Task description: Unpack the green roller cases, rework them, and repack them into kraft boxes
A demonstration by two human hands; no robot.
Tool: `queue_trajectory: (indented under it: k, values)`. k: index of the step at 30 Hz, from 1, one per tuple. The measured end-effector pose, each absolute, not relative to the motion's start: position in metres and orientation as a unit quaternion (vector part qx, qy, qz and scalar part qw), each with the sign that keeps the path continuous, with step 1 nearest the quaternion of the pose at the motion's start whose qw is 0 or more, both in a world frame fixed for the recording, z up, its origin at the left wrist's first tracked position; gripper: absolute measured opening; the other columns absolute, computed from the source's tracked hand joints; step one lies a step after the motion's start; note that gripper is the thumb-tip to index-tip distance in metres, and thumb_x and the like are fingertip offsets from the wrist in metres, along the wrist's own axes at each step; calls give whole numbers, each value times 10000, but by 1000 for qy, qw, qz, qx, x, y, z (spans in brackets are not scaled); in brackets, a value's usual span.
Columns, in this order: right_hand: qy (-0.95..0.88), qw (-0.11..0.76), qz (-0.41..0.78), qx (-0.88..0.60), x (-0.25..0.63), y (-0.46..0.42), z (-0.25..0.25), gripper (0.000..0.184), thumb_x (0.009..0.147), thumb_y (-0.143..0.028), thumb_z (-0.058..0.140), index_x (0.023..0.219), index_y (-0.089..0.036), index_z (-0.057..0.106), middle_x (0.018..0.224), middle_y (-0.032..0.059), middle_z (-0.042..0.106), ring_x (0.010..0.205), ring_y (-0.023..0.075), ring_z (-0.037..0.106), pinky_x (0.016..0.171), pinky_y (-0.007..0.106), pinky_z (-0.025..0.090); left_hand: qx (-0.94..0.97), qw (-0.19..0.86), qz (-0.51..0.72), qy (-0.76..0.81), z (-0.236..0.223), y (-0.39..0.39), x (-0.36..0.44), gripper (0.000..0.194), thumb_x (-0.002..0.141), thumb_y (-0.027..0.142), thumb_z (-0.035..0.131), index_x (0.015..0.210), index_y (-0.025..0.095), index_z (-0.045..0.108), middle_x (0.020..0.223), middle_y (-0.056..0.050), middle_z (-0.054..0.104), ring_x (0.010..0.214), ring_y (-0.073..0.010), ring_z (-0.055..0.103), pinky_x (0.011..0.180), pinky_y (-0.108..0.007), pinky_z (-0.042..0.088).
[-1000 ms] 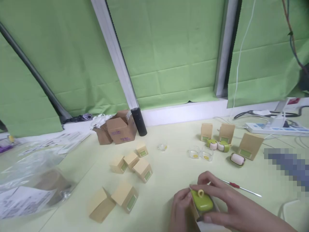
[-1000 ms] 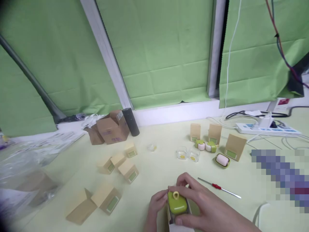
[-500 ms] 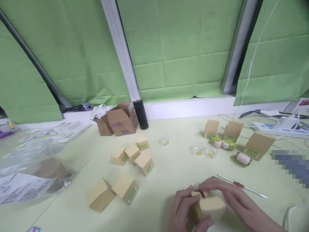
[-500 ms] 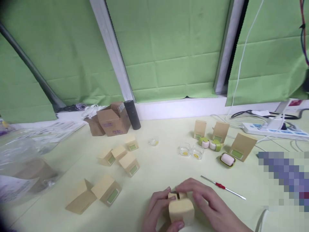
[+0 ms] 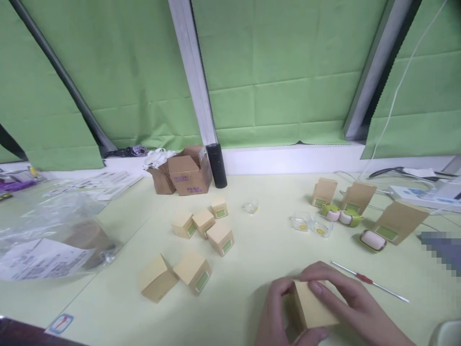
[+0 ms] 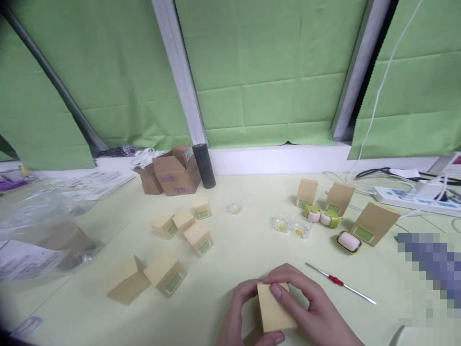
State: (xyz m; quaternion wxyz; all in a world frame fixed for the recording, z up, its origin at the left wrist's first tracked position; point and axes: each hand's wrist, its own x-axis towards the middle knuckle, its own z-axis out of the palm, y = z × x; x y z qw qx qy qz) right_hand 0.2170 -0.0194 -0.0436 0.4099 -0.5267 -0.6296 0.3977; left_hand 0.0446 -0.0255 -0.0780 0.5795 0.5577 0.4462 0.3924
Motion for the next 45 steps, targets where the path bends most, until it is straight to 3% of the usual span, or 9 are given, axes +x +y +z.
queue_trajectory:
  k: [8,15,18,21,24,30,35,39,45]
  values:
    - [-598,407,462,-512,213,-13,-46,370,832,-570,544,850,-237,705,886,64,673,892,243,630,797,347,515,545,588,406,439,-85,-24,46,705,544,136,753,1191,221,488,1223,-74,558,1205,-274,468,1027,-378,353]
    - [-565,449,448,-528,215,-10,-61,430,861,-575,492,1144,-259,561,943,49,646,939,228,624,813,365,514,699,446,392,399,-77,-16,46,486,671,138,692,1136,246,600,1158,-69,520,1091,-236,534,954,-313,421]
    - [-617,455,338,-545,240,7,-48,374,900,-524,456,1153,-263,542,1052,59,637,1001,218,607,869,358,499,740,357,327,467,-54,11,49,382,733,206,636,1109,204,570,1114,-80,563,1060,-232,551,927,-316,439]
    - [-717,354,88,-594,277,35,-25,297,947,-431,397,1104,-250,572,1133,70,599,1030,210,579,893,344,476,789,229,249,513,-27,56,48,336,750,281,621,1074,199,588,1080,-94,625,1072,-286,531,925,-385,423]
    - [-735,213,-68,-640,313,63,-11,265,936,-325,418,1035,-209,635,1094,113,604,1032,278,553,857,423,461,800,161,231,530,-6,100,38,324,712,186,603,1035,161,609,1070,-147,643,1144,-351,457,978,-459,348]
    - [-715,106,-112,-682,341,97,-24,195,888,-284,565,1021,-161,637,1022,93,627,990,260,570,863,456,451,818,101,182,536,11,127,42,601,667,210,633,1217,3,504,1354,-285,434,1330,-442,217,1079,-537,156]
    - [-720,46,-84,-687,337,118,-33,258,922,-321,554,1134,-175,577,1163,69,597,988,209,601,851,429,496,889,136,102,426,2,129,106,763,691,302,697,1367,147,382,1487,-127,348,1400,-295,192,1153,-436,60]
    - [-727,36,-40,-684,337,131,-31,265,921,-312,559,1146,-173,572,1167,70,597,976,206,610,829,418,513,892,156,68,419,-7,137,134,434,821,370,617,1201,176,536,1343,-95,498,1287,-304,385,1067,-573,234]
    - [-715,109,44,-689,340,131,-31,270,916,-306,569,1148,-167,570,1158,68,599,967,205,613,819,415,518,866,250,91,423,-17,87,99,391,690,200,640,1071,154,563,1148,-104,588,1100,-279,520,923,-406,416]
